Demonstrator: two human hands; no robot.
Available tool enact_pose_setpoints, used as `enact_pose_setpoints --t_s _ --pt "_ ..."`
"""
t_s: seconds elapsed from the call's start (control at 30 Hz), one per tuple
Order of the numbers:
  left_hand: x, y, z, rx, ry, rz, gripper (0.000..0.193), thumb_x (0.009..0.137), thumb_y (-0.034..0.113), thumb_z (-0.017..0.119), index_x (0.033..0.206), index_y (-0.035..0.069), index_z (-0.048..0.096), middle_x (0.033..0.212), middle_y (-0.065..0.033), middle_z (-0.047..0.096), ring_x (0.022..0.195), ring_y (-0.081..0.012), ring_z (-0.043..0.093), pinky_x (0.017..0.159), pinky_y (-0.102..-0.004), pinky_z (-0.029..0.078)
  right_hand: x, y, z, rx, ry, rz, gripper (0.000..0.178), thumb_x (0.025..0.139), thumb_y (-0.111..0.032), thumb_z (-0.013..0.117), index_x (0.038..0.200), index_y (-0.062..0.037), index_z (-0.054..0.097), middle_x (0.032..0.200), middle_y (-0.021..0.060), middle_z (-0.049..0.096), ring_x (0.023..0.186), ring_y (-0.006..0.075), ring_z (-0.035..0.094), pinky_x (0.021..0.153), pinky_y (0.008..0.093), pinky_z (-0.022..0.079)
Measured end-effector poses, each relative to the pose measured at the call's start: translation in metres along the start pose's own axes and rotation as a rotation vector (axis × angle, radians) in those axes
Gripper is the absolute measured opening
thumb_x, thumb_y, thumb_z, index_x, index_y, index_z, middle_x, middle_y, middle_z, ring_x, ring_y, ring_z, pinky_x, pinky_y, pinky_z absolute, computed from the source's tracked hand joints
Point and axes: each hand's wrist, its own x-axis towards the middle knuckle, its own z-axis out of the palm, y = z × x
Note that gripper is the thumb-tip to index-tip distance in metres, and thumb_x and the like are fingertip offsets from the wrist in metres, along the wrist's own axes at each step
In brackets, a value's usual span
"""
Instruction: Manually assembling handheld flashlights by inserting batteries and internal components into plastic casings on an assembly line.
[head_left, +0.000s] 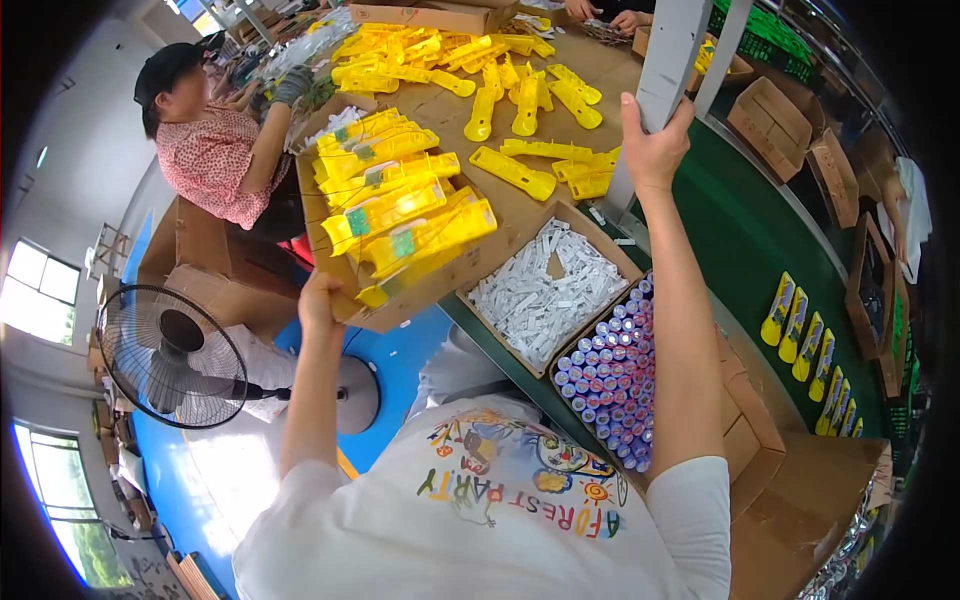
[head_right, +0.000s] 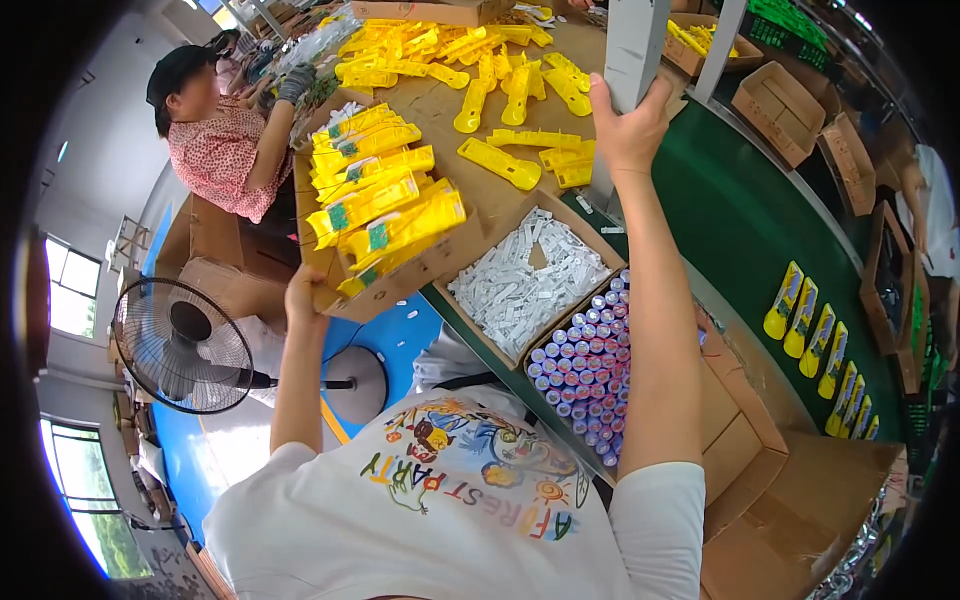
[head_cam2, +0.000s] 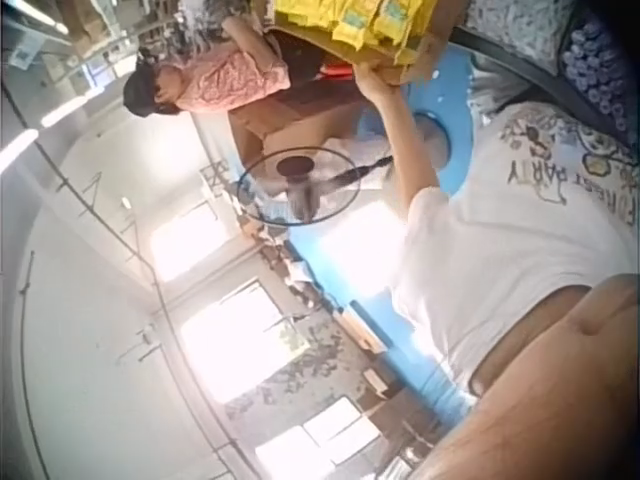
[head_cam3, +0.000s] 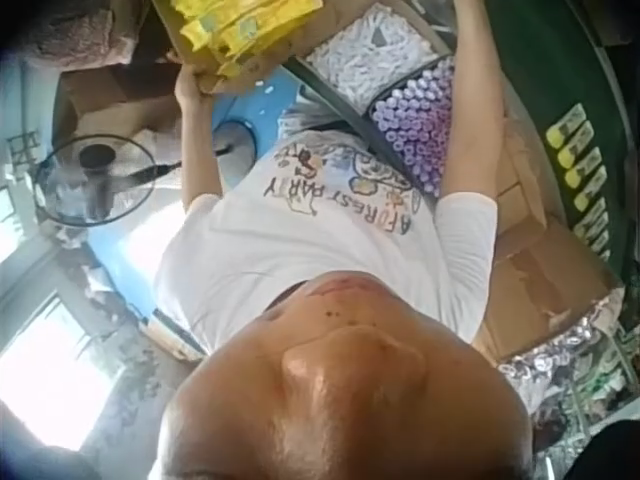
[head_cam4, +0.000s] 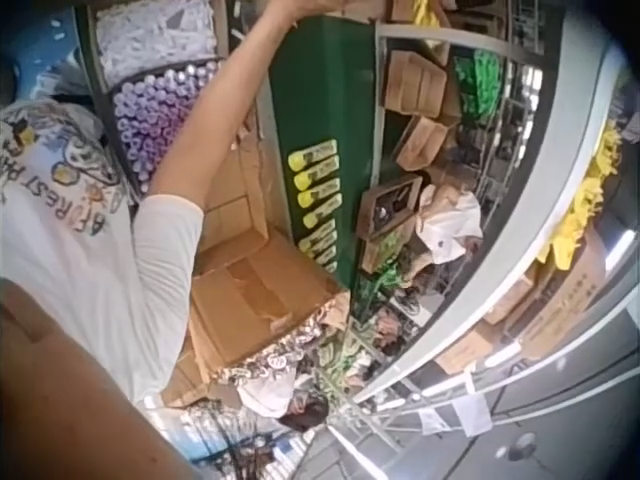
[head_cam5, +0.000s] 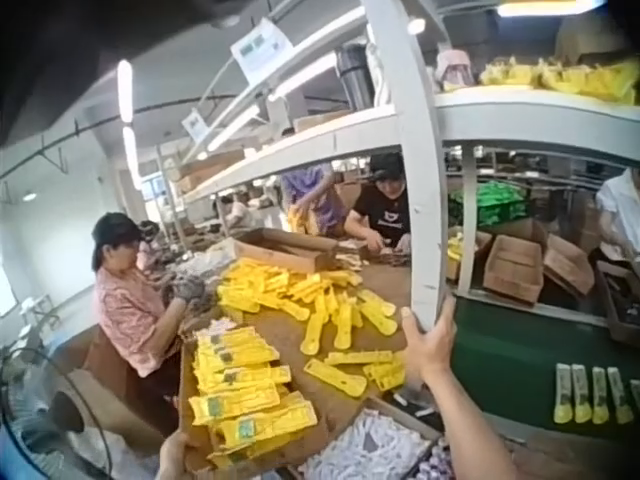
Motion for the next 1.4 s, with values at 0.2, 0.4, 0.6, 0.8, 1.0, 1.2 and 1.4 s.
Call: enact_pose_setpoints --t_s 0.2,0.4,0.6,0.8,1.0,1.2,1.4 --pt "0.037 -0.086 0.034 0.091 0.027 0.199 0.038 0.085 0.012 0.048 0.123 0.004 0.050 0.106 -0.0071 0.061 0.087 -0.0187 0.059 0.074 -0.0282 0.047 0.000 -0.005 0.004 -0.007 0.055 -0.073 0.056 0.077 -0.034 0.076 0.112 -0.0007 0.048 0.094 0.0189 0.065 0.086 0.0345 0.066 0.074 0.0399 0.051" --pt "0.010 0.002 0.035 0.947 -0.011 0.482 0.031 0.098 0.026 0.049 0.102 0.001 0.067 0.099 -0.0150 0.068 0.092 -0.0188 0.065 0.078 -0.0318 0.049 0.002 0.004 -0.007 -0.048 0.042 -0.030 0.059 0.079 -0.034 0.075 0.117 0.0010 0.047 0.098 0.0189 0.064 0.089 0.0327 0.065 0.078 0.0392 0.050" --pt "0.046 0.027 0.090 1.179 -0.301 1.001 0.026 0.077 0.012 0.071 0.100 0.002 0.063 0.094 -0.0145 0.062 0.091 -0.0300 0.059 0.080 -0.0382 0.048 -0.019 -0.015 -0.065 -0.226 -0.401 0.196 0.054 0.090 -0.032 0.062 0.130 -0.0011 0.041 0.116 0.0182 0.057 0.105 0.0247 0.058 0.087 0.0343 0.046" --pt "0.071 0.014 0.102 1.585 -0.504 1.222 0.036 0.066 0.014 0.076 0.096 0.004 0.059 0.092 -0.0148 0.054 0.091 -0.0325 0.052 0.080 -0.0428 0.044 -0.107 -0.117 -0.172 -0.197 -0.600 0.439 0.039 0.093 -0.017 0.056 0.129 -0.0049 0.046 0.124 0.0122 0.052 0.110 0.0200 0.054 0.088 0.0290 0.045" --pt "0.000 0.024 0.144 0.826 -0.603 0.693 0.028 0.084 0.002 0.062 0.109 0.001 0.050 0.097 -0.0133 0.063 0.094 -0.0281 0.061 0.080 -0.0363 0.048 -0.168 -0.158 -0.152 -0.069 -0.728 0.523 0.037 0.086 -0.010 0.063 0.122 -0.0051 0.053 0.122 0.0103 0.054 0.108 0.0197 0.055 0.088 0.0301 0.046" --pt "-0.089 -0.043 0.165 -0.189 -1.009 -0.369 0.042 0.093 0.010 0.056 0.130 0.004 0.037 0.112 -0.0116 0.060 0.100 -0.0242 0.062 0.087 -0.0384 0.052 -0.165 -0.165 -0.141 -0.059 -0.600 -0.115 0.032 0.082 -0.007 0.064 0.113 -0.0020 0.059 0.094 0.0097 0.066 0.088 0.0202 0.061 0.080 0.0303 0.048" --pt "-0.114 -0.075 0.162 -0.042 -1.241 -0.245 0.049 0.092 0.011 0.056 0.134 0.010 0.030 0.101 -0.0093 0.055 0.090 -0.0217 0.062 0.077 -0.0361 0.053 -0.157 -0.173 -0.163 0.384 -0.378 0.677 0.013 0.086 -0.002 0.059 0.098 0.0000 0.064 0.076 0.0042 0.061 0.067 0.0090 0.060 0.058 0.0204 0.046"
